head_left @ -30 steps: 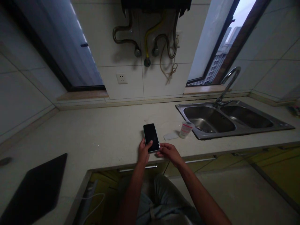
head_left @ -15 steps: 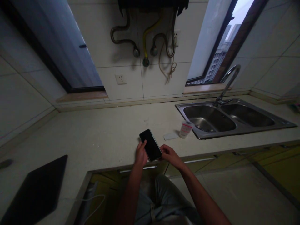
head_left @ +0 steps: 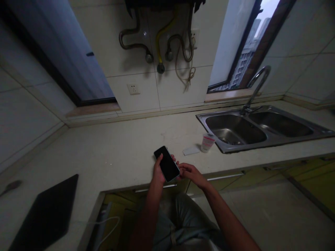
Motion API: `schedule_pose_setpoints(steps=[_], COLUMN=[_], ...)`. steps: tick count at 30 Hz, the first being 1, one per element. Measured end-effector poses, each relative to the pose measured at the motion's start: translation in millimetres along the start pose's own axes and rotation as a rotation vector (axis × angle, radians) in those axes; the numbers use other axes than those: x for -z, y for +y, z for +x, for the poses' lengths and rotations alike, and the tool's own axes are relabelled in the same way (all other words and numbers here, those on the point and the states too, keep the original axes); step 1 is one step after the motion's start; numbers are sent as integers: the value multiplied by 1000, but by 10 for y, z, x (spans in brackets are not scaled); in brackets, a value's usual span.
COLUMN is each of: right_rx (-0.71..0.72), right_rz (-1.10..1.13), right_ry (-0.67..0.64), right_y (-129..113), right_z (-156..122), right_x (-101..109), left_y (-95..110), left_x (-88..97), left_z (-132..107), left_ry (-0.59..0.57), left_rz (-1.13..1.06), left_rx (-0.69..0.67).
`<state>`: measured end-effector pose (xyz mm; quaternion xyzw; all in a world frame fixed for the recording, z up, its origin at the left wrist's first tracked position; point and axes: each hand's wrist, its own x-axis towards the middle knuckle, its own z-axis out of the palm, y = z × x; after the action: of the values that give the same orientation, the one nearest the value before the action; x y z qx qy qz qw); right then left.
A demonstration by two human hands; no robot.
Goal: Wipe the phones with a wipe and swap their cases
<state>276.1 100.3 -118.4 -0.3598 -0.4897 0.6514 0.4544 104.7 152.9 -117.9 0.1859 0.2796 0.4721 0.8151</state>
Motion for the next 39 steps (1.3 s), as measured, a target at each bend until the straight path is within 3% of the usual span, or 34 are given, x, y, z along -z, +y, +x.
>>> schedule_pose_setpoints(steps=[3,6,11,17,23,32,39], right_rx=[-16,-13,-12,3,20,29,37], right_rz=[123,215,215,198,164,145,157], right_ry=[73,143,130,147,160,169,156], right_y=[4,9,37,102,118,152,155], right_z=[-21,-49,-61,-55,-75,-66,-80], right_x=[85,150,184,198,189,202,201], left_y=[37,164,338,315,296,276,287], left_x=[-71,-87,22,139,141,140,75], left_z=[80,142,164,173,179,133,150], left_ry=[61,122,102,26,29,-36,26], left_rz=[-85,-166,-143,-117,-68,-3,-70], left_rx=[-70,-3,103,132,187,107,70])
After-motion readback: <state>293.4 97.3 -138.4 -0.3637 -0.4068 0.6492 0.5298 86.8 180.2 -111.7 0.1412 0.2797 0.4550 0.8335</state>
